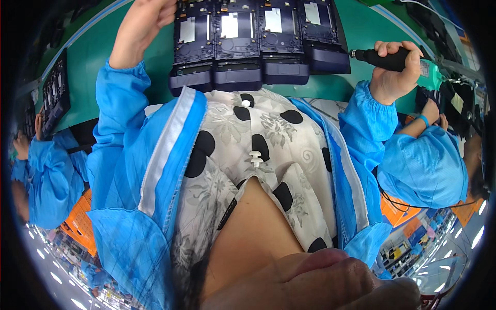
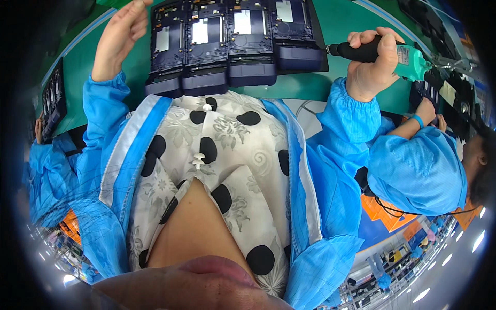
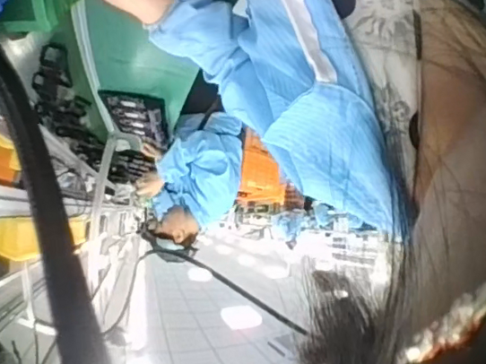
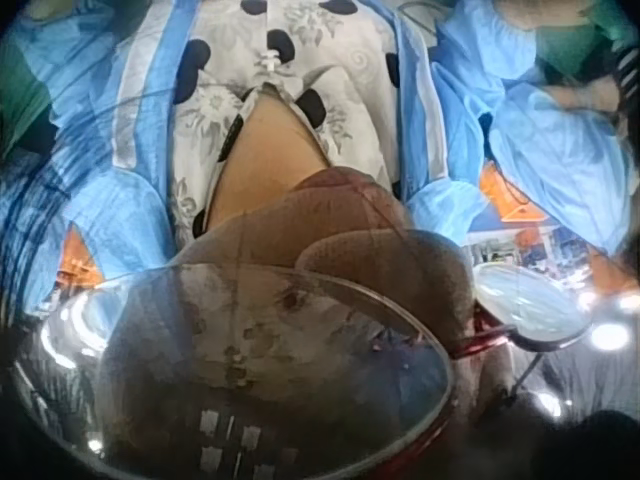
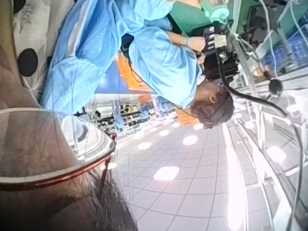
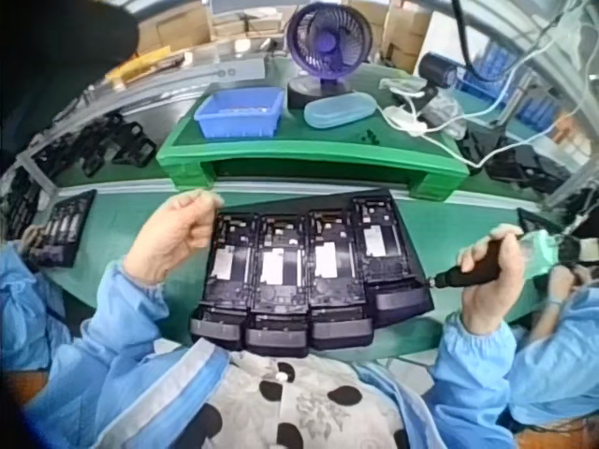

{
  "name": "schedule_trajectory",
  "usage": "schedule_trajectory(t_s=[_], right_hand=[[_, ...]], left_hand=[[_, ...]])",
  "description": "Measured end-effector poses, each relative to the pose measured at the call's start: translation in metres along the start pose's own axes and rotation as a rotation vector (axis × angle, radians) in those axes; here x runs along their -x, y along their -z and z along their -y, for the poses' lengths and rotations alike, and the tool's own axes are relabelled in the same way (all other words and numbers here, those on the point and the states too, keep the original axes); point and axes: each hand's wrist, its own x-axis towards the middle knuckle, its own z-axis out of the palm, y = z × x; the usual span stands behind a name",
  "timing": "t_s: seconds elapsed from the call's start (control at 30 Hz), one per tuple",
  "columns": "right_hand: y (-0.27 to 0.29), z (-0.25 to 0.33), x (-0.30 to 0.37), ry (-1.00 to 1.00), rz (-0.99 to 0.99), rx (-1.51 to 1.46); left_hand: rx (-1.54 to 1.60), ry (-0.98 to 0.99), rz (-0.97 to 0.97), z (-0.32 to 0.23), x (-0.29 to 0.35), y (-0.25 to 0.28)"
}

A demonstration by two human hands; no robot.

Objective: Assemble electronic devices by screwing internal components into place using an electric screwdriver.

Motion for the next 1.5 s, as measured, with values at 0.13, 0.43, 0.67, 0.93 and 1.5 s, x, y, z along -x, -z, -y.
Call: schedule_trajectory(t_s=[0.13, 0.43, 0.67, 0.93, 1.5], right_hand=[[0.001, 0.004, 0.008, 0.003, 0.044, 0.077], [0.011, 0.006, 0.011, 0.096, 0.162, -0.036], [0.019, 0.033, -0.002, 0.216, 0.237, -0.096], [0.010, 0.054, -0.033, 0.026, -0.033, -0.294], [-0.053, -0.009, -0.032, 0.004, 0.089, -0.301]], left_hand=[[0.348, 0.325, 0.019, -0.008, -0.023, -0.079], [0.147, 0.361, 0.390, 0.025, -0.125, -0.219], [-0.092, 0.230, 0.349, 0.038, -0.113, -0.234], [0.309, 0.463, 0.475, 0.020, -0.099, -0.213], [0.531, 0.594, 0.497, 0.000, -0.070, -0.174]])
